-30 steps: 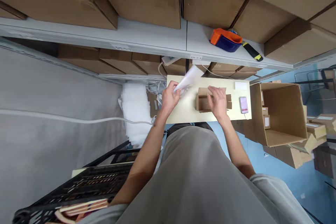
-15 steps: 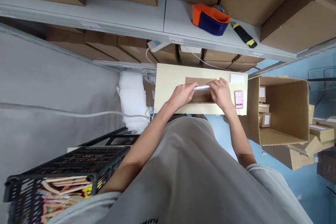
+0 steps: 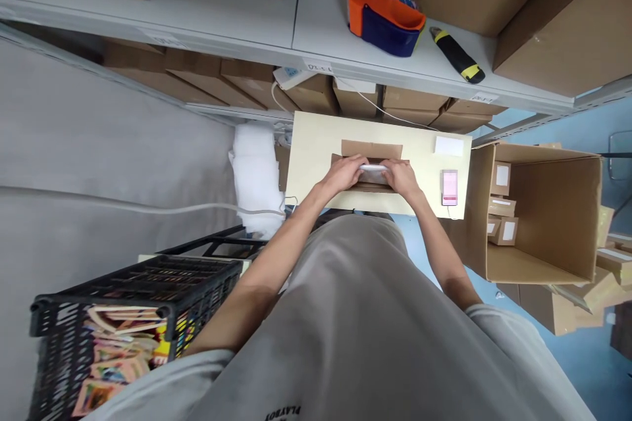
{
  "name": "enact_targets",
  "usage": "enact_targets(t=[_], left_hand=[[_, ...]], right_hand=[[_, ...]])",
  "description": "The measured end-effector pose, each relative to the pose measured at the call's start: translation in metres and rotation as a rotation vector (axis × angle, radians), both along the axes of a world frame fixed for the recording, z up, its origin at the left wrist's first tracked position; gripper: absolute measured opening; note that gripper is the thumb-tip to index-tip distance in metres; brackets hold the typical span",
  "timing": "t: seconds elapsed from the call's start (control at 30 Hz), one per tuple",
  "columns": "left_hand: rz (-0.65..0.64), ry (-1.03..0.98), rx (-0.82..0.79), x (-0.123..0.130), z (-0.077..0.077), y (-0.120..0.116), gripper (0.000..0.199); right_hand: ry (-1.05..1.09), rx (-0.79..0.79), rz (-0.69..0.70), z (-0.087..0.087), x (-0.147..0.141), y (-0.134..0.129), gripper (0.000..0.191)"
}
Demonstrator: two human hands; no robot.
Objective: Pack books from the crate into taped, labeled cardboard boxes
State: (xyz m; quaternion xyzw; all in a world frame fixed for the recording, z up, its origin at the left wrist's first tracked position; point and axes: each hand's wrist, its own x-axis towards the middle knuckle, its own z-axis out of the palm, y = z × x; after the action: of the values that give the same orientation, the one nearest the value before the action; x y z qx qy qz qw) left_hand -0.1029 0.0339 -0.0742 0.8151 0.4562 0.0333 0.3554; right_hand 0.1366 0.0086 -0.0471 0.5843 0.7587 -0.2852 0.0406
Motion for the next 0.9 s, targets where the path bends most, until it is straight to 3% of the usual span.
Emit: enact_targets(t=[0.2,0.4,0.57,0.67,0.77,0.9], left_hand=[[0.029,0.164,-0.091,0.01,-0.023,-0.007,0.04],[0.052,0.275,-0.138,0.022,-0.039,-0.012,0.046],[0.067,0.277,-0.112,0.027,-0.039,-0.012,0.047],[0.071,0.226,-0.072,0.016,-0.031,-0.019,0.049],[0.155,0.056,0.045,-0.006,-0.024,-0.034,0.053],[0.497,-0.04,0.224,-0.037,-0.02,-0.055,0.054]], right_hand=[[-0.19,-0.091,0.069,-0.019,-0.018,0.003,0.038],[-0.246,-0.142,0.064,-0.037,-0.035,0.006,0.04],[-0.269,-0.125,0.041,-0.035,-0.037,0.002,0.04],[-0.247,-0.084,0.028,-0.026,-0.028,-0.009,0.041],[-0.083,0.08,-0.081,-0.017,-0.007,-0.028,0.042],[0.081,0.318,-0.433,-0.015,0.026,-0.052,0.04]])
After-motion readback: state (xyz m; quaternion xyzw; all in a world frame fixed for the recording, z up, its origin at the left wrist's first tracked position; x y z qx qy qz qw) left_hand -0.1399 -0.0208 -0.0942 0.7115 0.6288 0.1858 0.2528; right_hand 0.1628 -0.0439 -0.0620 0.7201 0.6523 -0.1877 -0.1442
